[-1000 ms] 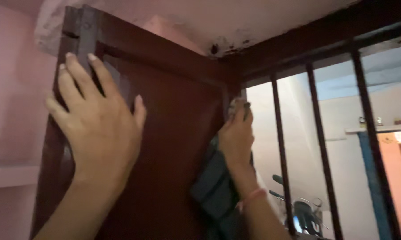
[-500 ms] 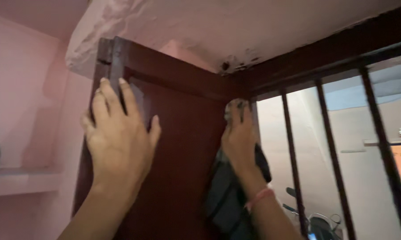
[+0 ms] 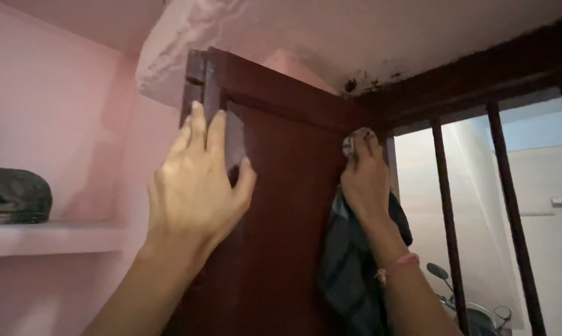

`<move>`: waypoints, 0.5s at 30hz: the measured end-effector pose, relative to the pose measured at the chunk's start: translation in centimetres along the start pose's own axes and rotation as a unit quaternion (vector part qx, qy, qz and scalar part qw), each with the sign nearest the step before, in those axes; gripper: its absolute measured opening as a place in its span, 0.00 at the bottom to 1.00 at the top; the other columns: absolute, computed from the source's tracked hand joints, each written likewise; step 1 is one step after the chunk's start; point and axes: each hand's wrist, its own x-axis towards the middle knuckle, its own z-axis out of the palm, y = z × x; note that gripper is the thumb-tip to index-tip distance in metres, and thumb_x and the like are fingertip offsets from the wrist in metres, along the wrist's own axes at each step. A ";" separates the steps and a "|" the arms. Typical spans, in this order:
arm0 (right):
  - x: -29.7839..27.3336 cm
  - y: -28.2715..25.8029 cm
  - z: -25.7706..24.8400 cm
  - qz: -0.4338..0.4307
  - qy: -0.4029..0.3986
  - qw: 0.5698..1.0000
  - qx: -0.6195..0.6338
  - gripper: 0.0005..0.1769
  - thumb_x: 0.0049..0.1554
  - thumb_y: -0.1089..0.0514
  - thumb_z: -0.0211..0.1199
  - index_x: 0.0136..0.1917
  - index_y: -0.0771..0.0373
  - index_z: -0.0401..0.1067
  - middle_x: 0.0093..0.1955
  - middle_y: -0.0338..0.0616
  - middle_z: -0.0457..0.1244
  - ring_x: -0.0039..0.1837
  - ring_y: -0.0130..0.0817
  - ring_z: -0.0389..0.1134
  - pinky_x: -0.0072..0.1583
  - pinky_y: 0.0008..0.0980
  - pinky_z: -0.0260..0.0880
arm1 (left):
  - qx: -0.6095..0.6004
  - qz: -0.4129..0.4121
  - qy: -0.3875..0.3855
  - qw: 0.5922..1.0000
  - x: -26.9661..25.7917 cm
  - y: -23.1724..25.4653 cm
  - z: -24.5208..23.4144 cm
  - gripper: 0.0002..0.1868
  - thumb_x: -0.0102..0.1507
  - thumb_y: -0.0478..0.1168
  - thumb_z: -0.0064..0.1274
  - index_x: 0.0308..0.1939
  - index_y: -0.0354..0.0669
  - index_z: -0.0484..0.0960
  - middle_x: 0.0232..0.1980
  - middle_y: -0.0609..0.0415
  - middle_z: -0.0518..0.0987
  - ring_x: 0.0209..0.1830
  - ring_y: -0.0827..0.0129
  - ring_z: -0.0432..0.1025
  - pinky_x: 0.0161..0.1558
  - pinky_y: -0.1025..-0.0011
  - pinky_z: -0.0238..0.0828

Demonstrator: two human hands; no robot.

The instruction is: The person wipes the wooden frame and panels of a window using a cloth, reaching up to the top and cleaning the latch mechanism.

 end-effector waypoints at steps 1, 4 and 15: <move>0.0 -0.7 -0.1 -0.002 -0.001 1.000 0.001 0.26 0.61 0.67 0.47 0.72 0.67 0.64 0.77 0.63 0.54 0.74 0.61 0.59 0.73 0.47 0.58 | -0.024 0.006 -0.009 1.000 -0.1 -0.4 -0.3 0.36 0.56 0.46 0.57 0.65 0.32 0.69 0.71 0.30 0.65 0.62 0.45 0.70 0.49 0.55 0.75; -0.4 -3.5 0.2 -0.025 -0.001 1.000 0.016 0.28 0.60 0.66 0.50 0.74 0.67 0.63 0.78 0.63 0.53 0.74 0.61 0.57 0.72 0.47 0.57 | -0.060 0.007 -0.023 0.998 -0.2 -1.5 -0.8 0.34 0.60 0.45 0.56 0.67 0.30 0.69 0.71 0.29 0.67 0.59 0.43 0.73 0.53 0.56 0.74; -1.3 -14.0 1.4 -0.102 0.010 0.992 0.068 0.28 0.59 0.68 0.53 0.74 0.68 0.64 0.77 0.67 0.53 0.71 0.65 0.60 0.68 0.46 0.64 | -0.132 -0.081 0.059 0.986 -3.2 -2.8 1.3 0.46 0.62 0.51 0.62 0.71 0.23 0.56 0.68 0.17 0.65 0.62 0.31 0.71 0.58 0.51 0.69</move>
